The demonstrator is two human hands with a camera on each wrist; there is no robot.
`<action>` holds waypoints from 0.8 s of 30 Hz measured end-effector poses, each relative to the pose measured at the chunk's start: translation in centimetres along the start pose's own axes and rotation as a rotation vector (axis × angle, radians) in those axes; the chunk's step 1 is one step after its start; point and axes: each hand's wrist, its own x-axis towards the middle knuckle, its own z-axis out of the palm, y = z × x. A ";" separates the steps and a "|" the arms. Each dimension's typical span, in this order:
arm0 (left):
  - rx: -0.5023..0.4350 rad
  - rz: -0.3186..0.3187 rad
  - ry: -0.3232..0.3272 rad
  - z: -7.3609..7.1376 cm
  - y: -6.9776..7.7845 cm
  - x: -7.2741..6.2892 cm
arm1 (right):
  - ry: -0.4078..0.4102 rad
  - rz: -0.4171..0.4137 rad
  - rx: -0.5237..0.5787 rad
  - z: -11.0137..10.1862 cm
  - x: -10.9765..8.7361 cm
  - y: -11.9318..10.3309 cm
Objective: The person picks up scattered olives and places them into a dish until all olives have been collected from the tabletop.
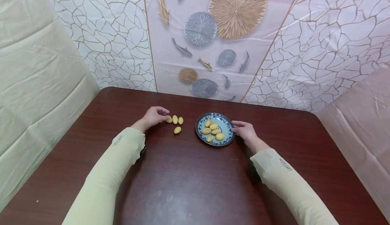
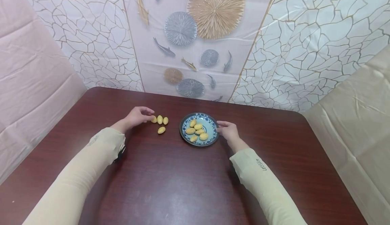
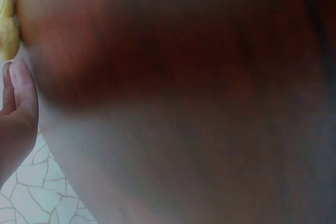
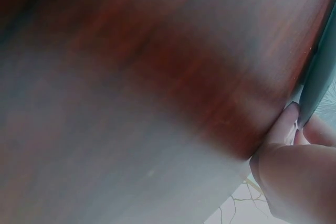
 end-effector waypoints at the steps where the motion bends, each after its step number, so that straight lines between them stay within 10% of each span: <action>1: 0.024 0.001 -0.001 0.1 -0.1 0.0 | 0.000 -0.002 -0.003 0.0 0.0 0.0; 9: 0.130 0.004 0.006 0.2 -0.1 -0.1 | 0.006 -0.001 -0.003 0.0 0.3 0.1; 24: 0.056 -0.011 0.048 0.1 -0.2 -0.7 | 0.003 0.002 0.009 0.0 0.1 0.0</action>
